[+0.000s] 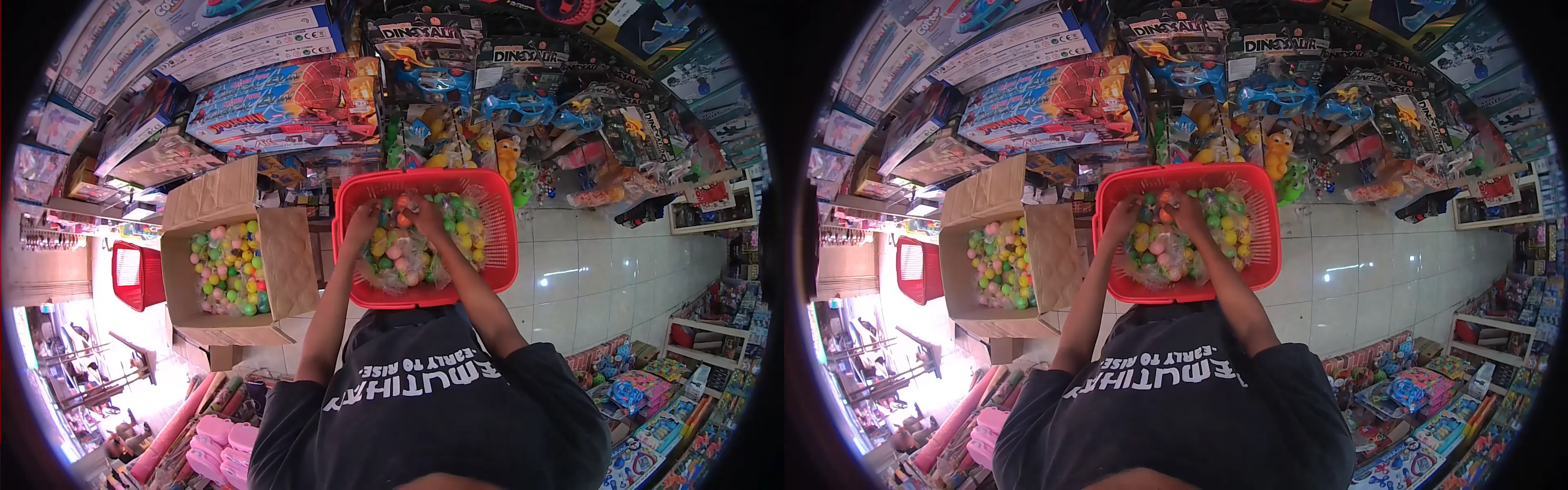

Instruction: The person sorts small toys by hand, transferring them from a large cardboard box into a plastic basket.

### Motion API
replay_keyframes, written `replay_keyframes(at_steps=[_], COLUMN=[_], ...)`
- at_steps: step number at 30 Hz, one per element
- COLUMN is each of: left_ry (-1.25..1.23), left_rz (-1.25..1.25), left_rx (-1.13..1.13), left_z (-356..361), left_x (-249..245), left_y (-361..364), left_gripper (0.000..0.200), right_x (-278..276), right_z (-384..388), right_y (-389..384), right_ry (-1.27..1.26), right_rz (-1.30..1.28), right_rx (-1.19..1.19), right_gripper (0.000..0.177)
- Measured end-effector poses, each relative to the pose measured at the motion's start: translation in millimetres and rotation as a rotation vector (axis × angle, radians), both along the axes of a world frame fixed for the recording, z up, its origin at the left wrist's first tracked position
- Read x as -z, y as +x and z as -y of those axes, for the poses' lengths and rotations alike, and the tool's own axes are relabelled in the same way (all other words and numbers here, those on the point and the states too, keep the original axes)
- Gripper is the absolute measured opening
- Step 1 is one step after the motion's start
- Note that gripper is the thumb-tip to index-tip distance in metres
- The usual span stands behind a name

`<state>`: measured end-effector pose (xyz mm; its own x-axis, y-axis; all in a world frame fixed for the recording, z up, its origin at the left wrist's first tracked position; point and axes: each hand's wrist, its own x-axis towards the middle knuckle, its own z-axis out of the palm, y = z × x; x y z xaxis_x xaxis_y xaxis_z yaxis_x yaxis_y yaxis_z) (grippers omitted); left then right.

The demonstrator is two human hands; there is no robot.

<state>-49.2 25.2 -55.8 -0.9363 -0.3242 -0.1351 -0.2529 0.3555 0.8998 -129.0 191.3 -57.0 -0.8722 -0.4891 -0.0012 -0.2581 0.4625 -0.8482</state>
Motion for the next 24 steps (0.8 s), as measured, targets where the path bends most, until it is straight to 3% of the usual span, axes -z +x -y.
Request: replay_keyframes(at_steps=[3,6,10,12,18,22,24], left_ry=[-0.144,-0.232,-0.253,-0.287,-0.296,-0.348,-0.322], left_rz=[-0.106,-0.121,-0.119,-0.096,-0.084,-0.069,-0.066], left_rx=[0.133,0.129,0.146,0.147,0.166,0.192,0.172], left_z=[2,-2,-3,-3,-5,-4,-10], left_x=[23,27,26,22,14,8,1], left_y=[-1,3,4,4,8,9,12], left_gripper=[0.020,0.025,0.029,0.031,0.036,0.040,0.048], right_x=[13,13,12,21,-14,-15,-14], right_z=[6,6,4,9,23,28,17], right_y=[1,1,4,3,4,10,19], right_ry=[0.050,-0.037,0.005,0.060,0.444,0.470,0.331], right_rz=[0.127,0.087,0.284,-0.015,0.025,-0.041,-0.190], right_rx=[-0.126,-0.223,-0.167,-0.180,-0.218,-0.225,-0.223], right_gripper=[0.050,0.055,0.053,0.055,0.050,0.052,0.056])
